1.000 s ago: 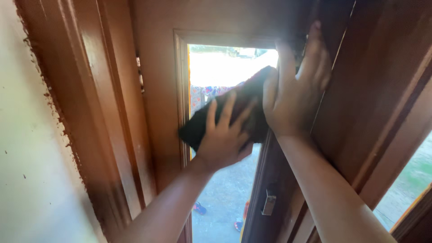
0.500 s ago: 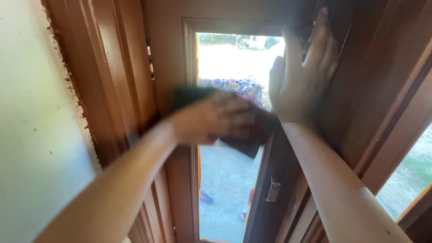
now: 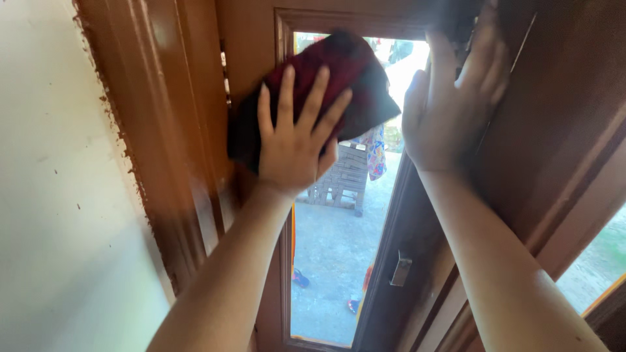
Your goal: The person wipes the wooden door frame with a dark cloth. They systematically clean the vertical sides and the top horizontal section of the frame using both hands.
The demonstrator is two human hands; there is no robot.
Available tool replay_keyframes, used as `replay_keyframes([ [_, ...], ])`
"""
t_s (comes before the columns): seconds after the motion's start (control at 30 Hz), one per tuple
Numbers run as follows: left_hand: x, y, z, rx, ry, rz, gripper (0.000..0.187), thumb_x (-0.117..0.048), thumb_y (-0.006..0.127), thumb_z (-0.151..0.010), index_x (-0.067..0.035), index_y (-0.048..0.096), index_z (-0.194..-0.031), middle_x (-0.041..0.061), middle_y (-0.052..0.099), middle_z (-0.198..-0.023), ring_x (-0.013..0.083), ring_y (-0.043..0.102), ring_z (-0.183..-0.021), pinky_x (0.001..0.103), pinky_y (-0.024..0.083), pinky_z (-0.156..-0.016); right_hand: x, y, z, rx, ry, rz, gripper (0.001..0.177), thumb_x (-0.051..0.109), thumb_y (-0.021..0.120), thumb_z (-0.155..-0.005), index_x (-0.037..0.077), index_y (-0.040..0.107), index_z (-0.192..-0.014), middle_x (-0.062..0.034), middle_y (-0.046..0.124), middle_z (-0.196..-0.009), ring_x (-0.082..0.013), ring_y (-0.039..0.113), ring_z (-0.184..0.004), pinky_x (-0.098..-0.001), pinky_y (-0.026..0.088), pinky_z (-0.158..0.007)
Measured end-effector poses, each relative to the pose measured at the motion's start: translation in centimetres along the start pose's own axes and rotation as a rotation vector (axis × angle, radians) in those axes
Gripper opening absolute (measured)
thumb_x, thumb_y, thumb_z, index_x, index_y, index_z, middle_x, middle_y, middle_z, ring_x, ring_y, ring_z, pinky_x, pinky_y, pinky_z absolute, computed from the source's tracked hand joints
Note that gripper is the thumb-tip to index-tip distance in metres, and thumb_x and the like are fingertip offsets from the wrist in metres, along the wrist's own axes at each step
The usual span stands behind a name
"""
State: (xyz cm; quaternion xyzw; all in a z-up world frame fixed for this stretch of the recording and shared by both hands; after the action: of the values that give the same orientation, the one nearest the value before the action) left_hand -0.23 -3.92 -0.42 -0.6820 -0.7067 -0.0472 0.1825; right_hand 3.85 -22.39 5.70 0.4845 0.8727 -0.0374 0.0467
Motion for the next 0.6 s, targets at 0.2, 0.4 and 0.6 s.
replay_keyframes([
  [0.2, -2.3, 3.0, 8.2, 0.165, 0.017, 0.039, 0.065, -0.044, 0.057, -0.095, -0.035, 0.042, -0.158, 0.006, 0.03, -0.168, 0.0446, 0.026, -0.152, 0.074, 0.024, -0.114, 0.4, -0.1, 0.7, 0.017, -0.015, 0.034, 0.049, 0.01, 0.053, -0.105, 0.016, 0.06, -0.153, -0.0212, 0.027, -0.167, -0.041, 0.031, -0.155, -0.0578, 0.026, -0.129],
  [0.4, -6.3, 5.3, 19.2, 0.404, 0.134, 0.13, 0.071, -0.043, 0.06, -0.092, -0.036, 0.037, -0.159, 0.003, 0.029, -0.168, 0.0403, 0.024, -0.153, 0.068, 0.019, -0.117, 0.8, -0.7, 0.6, 0.012, -0.027, -0.012, 0.041, 0.007, 0.056, -0.104, 0.016, 0.062, -0.144, -0.0201, 0.026, -0.168, -0.0415, 0.032, -0.154, -0.0573, 0.028, -0.128],
  [0.6, -6.1, 4.3, 22.3, 0.554, 0.387, 0.065, 0.084, -0.031, 0.068, -0.084, -0.041, 0.034, -0.161, -0.005, 0.03, -0.168, 0.0324, 0.023, -0.155, 0.059, 0.015, -0.122, 0.5, -0.5, 0.9, 0.006, -0.055, -0.018, 0.041, 0.007, 0.056, -0.104, 0.015, 0.06, -0.144, -0.0213, 0.027, -0.168, -0.043, 0.031, -0.154, -0.058, 0.028, -0.127],
])
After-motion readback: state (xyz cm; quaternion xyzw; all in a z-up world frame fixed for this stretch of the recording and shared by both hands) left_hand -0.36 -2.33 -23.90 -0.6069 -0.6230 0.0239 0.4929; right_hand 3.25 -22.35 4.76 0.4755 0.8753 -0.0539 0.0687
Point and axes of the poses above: each hand's wrist, its own z-axis away from the middle knuckle, its own y-axis out of the palm, x = y × z, the point moved 8 cm from there along -z, towards the middle knuckle
